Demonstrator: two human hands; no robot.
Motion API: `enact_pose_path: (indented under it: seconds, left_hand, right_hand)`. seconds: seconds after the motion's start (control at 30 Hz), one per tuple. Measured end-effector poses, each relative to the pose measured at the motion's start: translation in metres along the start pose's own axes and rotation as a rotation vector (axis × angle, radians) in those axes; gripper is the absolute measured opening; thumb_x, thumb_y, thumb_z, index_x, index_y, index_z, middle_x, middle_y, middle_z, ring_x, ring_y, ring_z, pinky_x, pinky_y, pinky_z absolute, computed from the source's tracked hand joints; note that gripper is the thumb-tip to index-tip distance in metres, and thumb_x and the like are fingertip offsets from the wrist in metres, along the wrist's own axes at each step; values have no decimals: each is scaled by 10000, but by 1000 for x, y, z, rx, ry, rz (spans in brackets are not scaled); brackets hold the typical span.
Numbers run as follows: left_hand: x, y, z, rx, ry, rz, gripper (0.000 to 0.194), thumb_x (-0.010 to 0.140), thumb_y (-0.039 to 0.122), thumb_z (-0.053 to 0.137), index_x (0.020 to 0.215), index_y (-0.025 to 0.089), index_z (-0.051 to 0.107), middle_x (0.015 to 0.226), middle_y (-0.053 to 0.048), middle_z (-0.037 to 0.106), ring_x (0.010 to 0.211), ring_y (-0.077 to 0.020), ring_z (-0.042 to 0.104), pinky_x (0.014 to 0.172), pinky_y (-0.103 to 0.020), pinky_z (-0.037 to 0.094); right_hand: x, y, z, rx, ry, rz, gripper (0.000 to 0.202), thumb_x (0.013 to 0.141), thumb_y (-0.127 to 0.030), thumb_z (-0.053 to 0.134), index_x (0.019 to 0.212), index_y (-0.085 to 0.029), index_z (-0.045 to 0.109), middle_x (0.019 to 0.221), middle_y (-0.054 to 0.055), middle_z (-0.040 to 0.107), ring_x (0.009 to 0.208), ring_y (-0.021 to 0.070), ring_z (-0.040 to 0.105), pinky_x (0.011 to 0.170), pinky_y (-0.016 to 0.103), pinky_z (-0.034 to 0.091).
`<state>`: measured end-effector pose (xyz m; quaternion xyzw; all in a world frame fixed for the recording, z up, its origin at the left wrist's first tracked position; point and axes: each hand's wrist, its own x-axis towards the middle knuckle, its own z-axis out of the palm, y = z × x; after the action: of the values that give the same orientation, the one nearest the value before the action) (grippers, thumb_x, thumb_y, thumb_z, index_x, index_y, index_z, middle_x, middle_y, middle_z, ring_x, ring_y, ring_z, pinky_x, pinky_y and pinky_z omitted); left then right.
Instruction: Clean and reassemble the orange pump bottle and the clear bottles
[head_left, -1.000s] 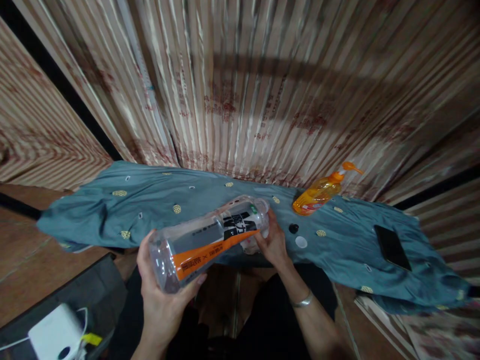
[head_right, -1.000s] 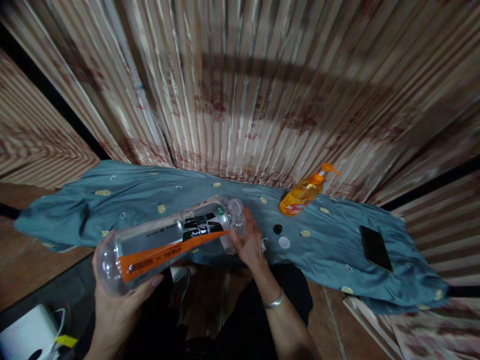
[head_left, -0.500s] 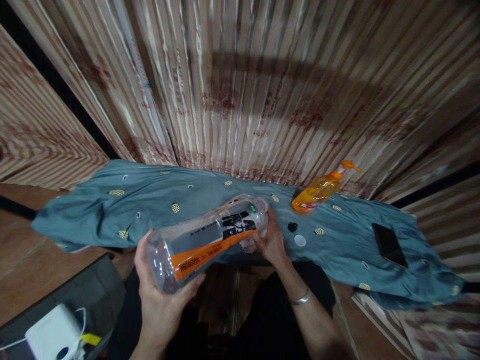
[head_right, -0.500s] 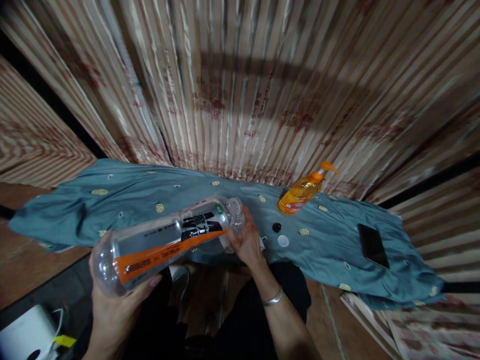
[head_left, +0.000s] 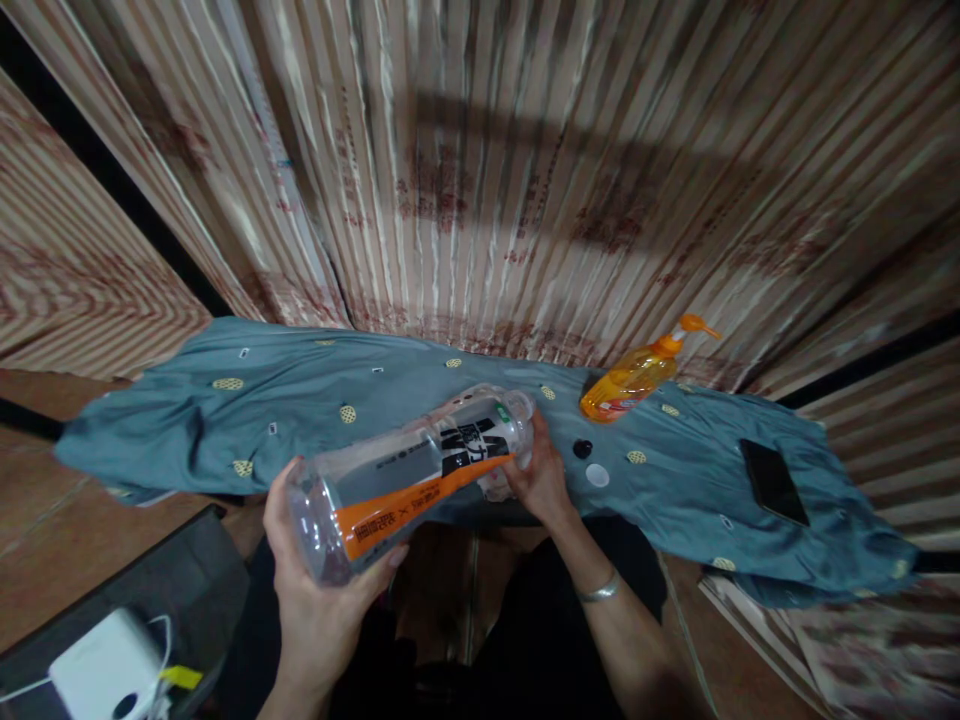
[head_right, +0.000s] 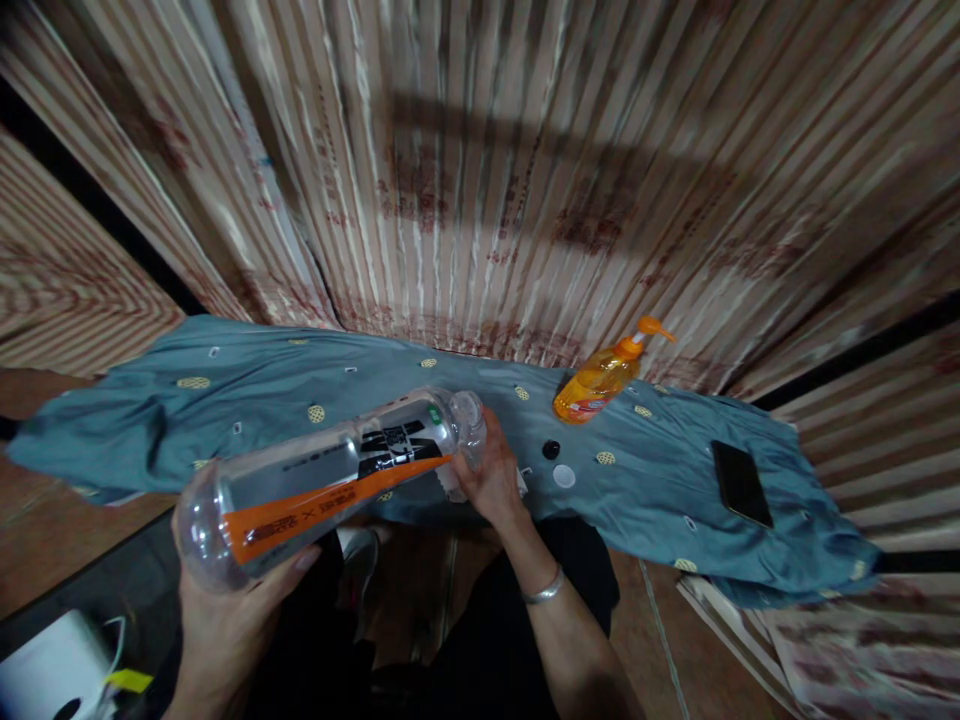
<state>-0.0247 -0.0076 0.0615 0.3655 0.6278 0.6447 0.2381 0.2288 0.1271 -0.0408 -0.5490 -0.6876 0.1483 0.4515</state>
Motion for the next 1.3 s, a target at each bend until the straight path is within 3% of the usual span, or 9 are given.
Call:
enact_pose_path:
  seconds: [0.3,0.57,0.83,1.13,1.3]
  left_hand:
    - [0,-2,0,1,4,4,1258,581,551,1127,1676,264,577,1712,-182,607,1604,-475,615,1365,-613,508]
    - [0,1,0,-8,2,2,1251,583,533,1128,1664,248,569,1687,-192,609,1591,-473,619,1355,-621,515]
    - [0,-2,-1,15,-10,11,1255,616,564,1118,1693,265,547,1742,-187,562,1659,-475,562,1395,-600,469]
    - [0,-3,0,-1,-13,15,1268,600,540,1123,1691,243,547,1742,-196,561,1621,-466,579,1357,-599,507]
    - [-1,-3,0,-9,-6,20,1245,601,507,1121,1686,258,561,1707,-177,582,1557,-451,624,1345,-599,520]
  right_hand:
    - [-1,1,-1,-2,-2,-6,886,991,-606,725,1733,-164,530,1583,250,791,1420,449,816,1175,628,699]
    - [-2,1,0,-31,-4,11,988,1022,-622,700,1841,-159,396,1786,266,632,1544,457,742,1223,664,671]
    - [1,-2,-2,-13,-8,-15,859,1032,-611,688,1739,-146,544,1650,258,748,1499,449,768,1240,653,665]
    - [1,-2,-1,6,-9,-30,848,1033,-591,684,1712,-108,535,1639,292,745,1483,465,777,1241,664,657]
    - [-1,2,0,-30,-12,-32,885,1041,-617,683,1765,-151,478,1657,276,736,1490,477,770,1217,679,669]
